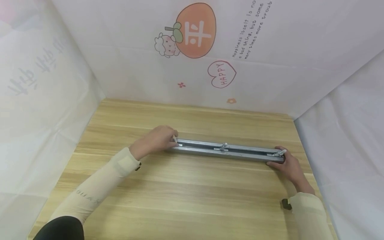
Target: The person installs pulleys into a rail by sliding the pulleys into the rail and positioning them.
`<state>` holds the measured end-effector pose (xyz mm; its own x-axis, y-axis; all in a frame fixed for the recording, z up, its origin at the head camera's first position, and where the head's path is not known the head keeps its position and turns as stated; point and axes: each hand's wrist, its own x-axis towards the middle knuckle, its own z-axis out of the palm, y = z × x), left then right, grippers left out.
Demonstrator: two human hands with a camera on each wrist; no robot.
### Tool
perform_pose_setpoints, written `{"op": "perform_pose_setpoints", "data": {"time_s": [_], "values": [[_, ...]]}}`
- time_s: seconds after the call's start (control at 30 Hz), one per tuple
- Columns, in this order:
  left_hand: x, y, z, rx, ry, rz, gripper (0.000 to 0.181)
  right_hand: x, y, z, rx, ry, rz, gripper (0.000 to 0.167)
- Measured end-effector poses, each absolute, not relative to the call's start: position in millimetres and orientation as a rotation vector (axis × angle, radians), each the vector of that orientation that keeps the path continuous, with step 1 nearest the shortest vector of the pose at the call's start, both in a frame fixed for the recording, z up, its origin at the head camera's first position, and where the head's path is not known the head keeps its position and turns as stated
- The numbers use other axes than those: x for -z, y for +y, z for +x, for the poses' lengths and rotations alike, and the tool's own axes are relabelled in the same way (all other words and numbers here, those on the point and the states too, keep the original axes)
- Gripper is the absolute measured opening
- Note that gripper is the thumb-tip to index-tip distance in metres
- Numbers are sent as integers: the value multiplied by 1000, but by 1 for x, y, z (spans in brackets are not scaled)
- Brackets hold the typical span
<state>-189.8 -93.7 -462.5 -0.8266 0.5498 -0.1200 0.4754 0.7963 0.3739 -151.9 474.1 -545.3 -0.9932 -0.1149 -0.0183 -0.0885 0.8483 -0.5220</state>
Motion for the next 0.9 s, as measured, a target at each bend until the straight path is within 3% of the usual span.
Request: {"op": "perform_pose_setpoints", "data": {"time_s": [0.2,0.37,0.8,0.9], "values": [[455,-114,-182,-507,2845,710,48,543,474,-149,828,2976,-170,82],[459,-137,-179,-503,2901,578,55,546,478,-148,817,2976,-184,79],[466,-197,-162,-472,3037,451,77,534,479,-140,750,2948,-210,100],[467,-206,-156,-450,3070,442,81,530,476,-138,740,2964,-251,97]]}}
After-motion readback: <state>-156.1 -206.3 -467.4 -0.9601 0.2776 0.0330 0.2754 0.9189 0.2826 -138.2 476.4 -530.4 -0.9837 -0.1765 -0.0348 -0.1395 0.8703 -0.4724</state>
